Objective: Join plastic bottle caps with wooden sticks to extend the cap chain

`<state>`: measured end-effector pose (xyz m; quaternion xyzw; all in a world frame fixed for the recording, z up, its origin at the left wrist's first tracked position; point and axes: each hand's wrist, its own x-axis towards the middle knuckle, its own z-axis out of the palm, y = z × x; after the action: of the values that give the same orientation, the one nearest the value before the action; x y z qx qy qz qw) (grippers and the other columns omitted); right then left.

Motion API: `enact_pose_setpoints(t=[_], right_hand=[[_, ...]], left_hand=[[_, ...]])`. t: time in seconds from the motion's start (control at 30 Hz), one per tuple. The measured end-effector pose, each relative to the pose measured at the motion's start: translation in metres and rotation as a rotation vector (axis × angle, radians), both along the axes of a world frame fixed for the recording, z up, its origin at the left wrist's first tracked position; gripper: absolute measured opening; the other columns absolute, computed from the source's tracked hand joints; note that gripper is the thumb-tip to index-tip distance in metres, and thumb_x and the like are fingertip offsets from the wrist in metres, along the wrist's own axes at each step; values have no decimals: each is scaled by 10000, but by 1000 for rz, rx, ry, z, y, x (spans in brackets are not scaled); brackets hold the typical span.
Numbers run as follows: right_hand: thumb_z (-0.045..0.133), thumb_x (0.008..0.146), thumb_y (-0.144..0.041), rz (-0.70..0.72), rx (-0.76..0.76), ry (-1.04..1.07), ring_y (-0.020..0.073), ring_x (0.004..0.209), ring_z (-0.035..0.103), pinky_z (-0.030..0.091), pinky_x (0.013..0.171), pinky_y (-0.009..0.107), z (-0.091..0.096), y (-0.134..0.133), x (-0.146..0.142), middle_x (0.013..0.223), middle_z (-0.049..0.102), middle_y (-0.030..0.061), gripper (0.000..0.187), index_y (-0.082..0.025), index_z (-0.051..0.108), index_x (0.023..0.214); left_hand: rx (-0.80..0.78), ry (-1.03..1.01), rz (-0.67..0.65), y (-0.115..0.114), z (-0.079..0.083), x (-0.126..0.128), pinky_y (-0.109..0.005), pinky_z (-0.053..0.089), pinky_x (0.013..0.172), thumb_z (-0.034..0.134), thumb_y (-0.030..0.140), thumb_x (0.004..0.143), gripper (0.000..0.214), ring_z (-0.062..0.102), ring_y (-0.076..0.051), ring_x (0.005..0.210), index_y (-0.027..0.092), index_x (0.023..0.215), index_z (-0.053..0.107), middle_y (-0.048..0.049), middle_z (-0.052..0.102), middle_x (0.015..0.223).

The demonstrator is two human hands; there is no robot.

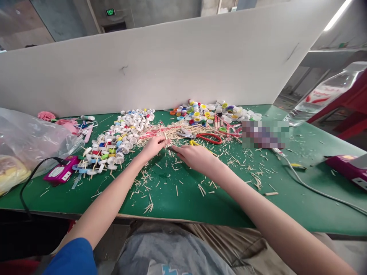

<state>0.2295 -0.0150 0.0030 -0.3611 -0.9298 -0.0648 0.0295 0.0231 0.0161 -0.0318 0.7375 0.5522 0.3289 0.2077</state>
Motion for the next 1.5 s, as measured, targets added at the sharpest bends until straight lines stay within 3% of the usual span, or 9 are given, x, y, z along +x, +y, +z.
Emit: enact_pose_setpoints(t=[0.23, 0.47, 0.7, 1.07, 1.27, 1.5], right_hand=[[350, 952, -241, 65, -21, 51, 164, 790, 634, 332, 554, 253, -14, 1, 4, 979, 689, 78, 372, -207, 508, 1287], [308, 970, -290, 28, 65, 67, 145, 699, 588, 234, 531, 258, -18, -2, 11, 948, 676, 58, 424, -250, 432, 1373], [262, 978, -246, -30, 132, -47, 129, 614, 547, 194, 528, 272, -11, -7, 8, 917, 649, 75, 473, -263, 308, 1449], [311, 969, -246, 15, 134, 0, 143, 660, 594, 196, 497, 269, -9, -7, 1, 900, 678, 70, 421, -217, 425, 1374], [357, 959, -263, 31, 65, 3, 176, 775, 640, 295, 526, 255, -10, -8, -1, 946, 694, 92, 367, -201, 529, 1277], [340, 966, -295, 61, 113, 97, 146, 721, 624, 264, 498, 246, -18, -3, 12, 982, 692, 52, 382, -258, 493, 1314]], left_hand=[[44, 31, -79, -8, 10, 17, -245, 293, 560, 483, 483, 852, 373, 398, -116, 578, 174, 643, 505, 22, 456, 594], [47, 19, -14, -8, 8, 10, -253, 264, 545, 476, 550, 834, 442, 340, -109, 539, 185, 596, 399, 39, 354, 552], [45, -15, -25, -11, 10, 14, -259, 265, 549, 494, 503, 839, 396, 360, -114, 563, 183, 614, 436, 31, 379, 573], [68, -25, -32, -9, 6, 12, -257, 278, 574, 491, 467, 842, 386, 360, -116, 579, 183, 596, 404, 36, 356, 574], [85, -5, -50, -10, 9, 15, -254, 283, 565, 490, 494, 840, 383, 370, -115, 574, 182, 623, 442, 38, 381, 574], [82, 4, -76, -8, 9, 17, -251, 288, 558, 505, 490, 837, 359, 383, -118, 572, 186, 654, 455, 37, 396, 578]])
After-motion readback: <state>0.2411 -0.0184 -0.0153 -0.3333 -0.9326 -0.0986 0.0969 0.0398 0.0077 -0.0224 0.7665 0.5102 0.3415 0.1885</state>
